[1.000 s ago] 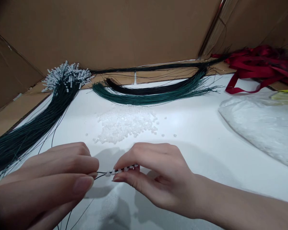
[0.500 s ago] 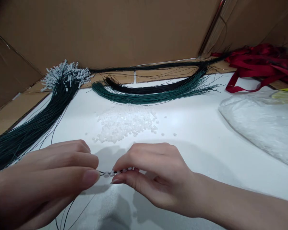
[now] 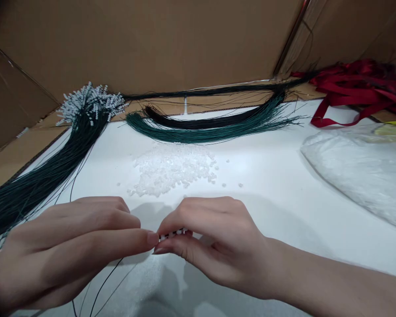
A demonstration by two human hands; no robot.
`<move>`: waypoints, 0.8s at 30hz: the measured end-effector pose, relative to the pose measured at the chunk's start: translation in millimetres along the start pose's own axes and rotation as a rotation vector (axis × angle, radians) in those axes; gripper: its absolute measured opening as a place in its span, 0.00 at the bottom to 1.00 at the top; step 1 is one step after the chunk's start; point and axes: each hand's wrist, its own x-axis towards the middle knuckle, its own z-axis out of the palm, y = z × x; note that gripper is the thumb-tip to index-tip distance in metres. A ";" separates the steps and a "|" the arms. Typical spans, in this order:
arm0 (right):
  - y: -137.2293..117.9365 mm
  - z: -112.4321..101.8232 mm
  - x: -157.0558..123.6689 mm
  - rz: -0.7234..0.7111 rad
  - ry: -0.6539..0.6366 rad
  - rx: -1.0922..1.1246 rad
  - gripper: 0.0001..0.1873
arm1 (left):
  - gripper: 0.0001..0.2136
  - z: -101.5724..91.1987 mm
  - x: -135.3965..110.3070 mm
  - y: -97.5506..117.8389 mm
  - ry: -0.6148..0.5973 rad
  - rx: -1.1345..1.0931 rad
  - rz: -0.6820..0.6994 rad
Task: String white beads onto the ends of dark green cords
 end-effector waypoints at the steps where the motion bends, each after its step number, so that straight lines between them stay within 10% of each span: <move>1: -0.1 -0.2 -0.1 0.000 -0.002 -0.002 0.01 | 0.14 0.5 -0.2 -0.4 0.003 -0.003 0.003; 24: -0.7 2.7 0.7 -0.008 0.027 -0.044 0.01 | 0.15 -1.7 -1.7 -2.3 -0.083 0.023 -0.021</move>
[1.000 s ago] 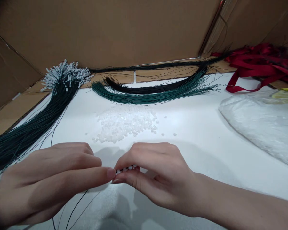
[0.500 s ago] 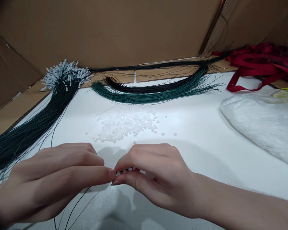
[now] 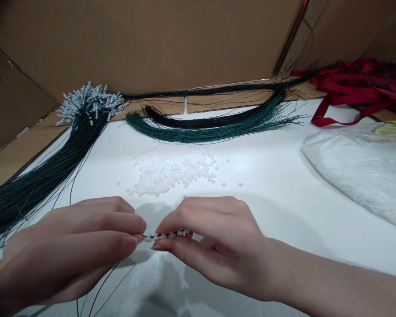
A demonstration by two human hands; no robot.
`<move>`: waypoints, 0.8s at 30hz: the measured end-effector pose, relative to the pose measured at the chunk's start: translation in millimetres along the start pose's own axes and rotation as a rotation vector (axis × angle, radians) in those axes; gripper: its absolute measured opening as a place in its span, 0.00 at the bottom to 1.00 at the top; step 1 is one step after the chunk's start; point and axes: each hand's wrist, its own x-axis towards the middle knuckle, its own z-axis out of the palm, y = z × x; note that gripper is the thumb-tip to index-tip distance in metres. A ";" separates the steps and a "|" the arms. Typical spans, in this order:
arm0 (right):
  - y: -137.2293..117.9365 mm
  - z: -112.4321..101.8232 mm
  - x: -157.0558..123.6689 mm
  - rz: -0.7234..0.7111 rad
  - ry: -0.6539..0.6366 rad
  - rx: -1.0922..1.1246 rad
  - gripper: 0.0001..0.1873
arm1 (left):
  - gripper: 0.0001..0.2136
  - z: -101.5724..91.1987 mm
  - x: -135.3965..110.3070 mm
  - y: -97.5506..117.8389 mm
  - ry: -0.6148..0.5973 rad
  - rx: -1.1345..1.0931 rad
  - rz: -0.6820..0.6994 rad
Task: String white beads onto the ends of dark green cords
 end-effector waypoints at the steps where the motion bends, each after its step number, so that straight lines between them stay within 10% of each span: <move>1: 0.4 0.1 -0.3 -0.004 0.004 0.000 0.01 | 0.16 0.4 0.7 0.1 0.007 -0.016 -0.007; 8: 0.3 0.8 -1.5 -0.024 0.078 -0.026 0.05 | 0.09 7.0 7.5 3.8 0.261 -0.005 -0.057; 24: -2.5 0.6 0.7 0.004 0.102 -0.037 0.04 | 0.08 7.5 9.6 7.0 0.225 0.011 -0.074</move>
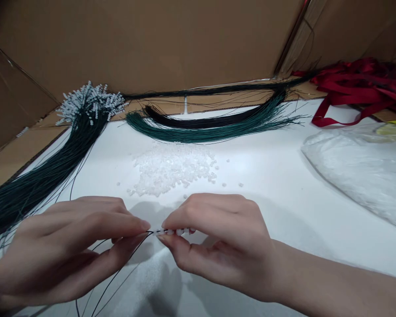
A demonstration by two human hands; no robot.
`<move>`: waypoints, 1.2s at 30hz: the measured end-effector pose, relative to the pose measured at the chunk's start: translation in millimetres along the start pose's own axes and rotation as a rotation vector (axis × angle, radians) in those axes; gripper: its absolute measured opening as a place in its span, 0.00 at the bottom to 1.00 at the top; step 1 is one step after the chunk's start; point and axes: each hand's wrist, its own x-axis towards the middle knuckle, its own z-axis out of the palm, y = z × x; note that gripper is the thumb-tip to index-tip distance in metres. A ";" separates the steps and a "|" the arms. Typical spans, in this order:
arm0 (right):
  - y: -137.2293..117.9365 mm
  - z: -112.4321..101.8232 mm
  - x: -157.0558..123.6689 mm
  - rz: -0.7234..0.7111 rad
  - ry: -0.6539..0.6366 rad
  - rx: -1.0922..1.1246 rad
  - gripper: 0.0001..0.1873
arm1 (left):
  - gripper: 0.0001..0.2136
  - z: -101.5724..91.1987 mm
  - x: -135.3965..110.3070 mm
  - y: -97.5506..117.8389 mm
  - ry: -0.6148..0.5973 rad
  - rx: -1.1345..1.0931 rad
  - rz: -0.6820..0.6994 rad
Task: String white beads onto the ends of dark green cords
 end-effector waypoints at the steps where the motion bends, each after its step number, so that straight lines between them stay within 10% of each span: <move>1: 0.1 0.0 -0.2 -0.001 0.007 0.002 0.04 | 0.09 0.2 -0.1 0.0 0.005 -0.008 0.000; 36: 3.6 2.2 -2.2 0.005 0.026 -0.004 0.05 | 0.02 1.3 2.3 -1.4 0.004 -0.168 -0.069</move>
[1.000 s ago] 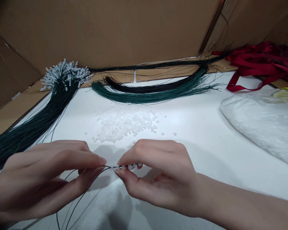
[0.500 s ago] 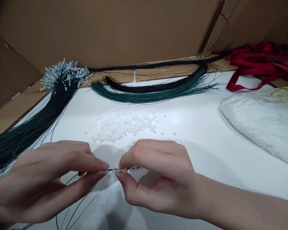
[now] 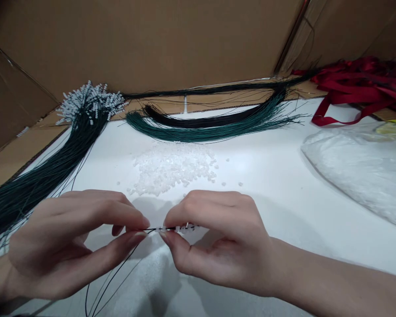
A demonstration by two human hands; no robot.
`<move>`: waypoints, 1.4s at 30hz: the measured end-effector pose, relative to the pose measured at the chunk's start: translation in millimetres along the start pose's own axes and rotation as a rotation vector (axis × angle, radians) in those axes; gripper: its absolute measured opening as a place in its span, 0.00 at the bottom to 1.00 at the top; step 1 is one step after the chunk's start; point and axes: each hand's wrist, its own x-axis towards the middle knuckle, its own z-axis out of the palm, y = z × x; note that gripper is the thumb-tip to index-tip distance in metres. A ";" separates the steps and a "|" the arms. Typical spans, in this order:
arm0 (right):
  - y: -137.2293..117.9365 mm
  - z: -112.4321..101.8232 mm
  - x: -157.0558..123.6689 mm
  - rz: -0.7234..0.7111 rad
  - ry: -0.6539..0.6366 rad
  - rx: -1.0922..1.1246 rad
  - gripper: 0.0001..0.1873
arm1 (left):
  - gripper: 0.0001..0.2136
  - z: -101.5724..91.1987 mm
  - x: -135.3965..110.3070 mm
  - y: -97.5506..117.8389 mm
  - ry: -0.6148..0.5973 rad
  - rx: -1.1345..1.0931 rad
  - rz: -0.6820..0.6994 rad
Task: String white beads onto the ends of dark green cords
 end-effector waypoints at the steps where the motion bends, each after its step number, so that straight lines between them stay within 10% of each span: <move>1: 0.0 0.1 0.3 0.003 0.001 0.001 0.05 | 0.03 0.0 -0.4 -0.2 -0.002 0.003 -0.002; 42: 5.0 0.6 0.0 0.108 -0.066 -0.005 0.04 | 0.14 2.9 -9.1 -11.1 0.010 -0.139 -0.082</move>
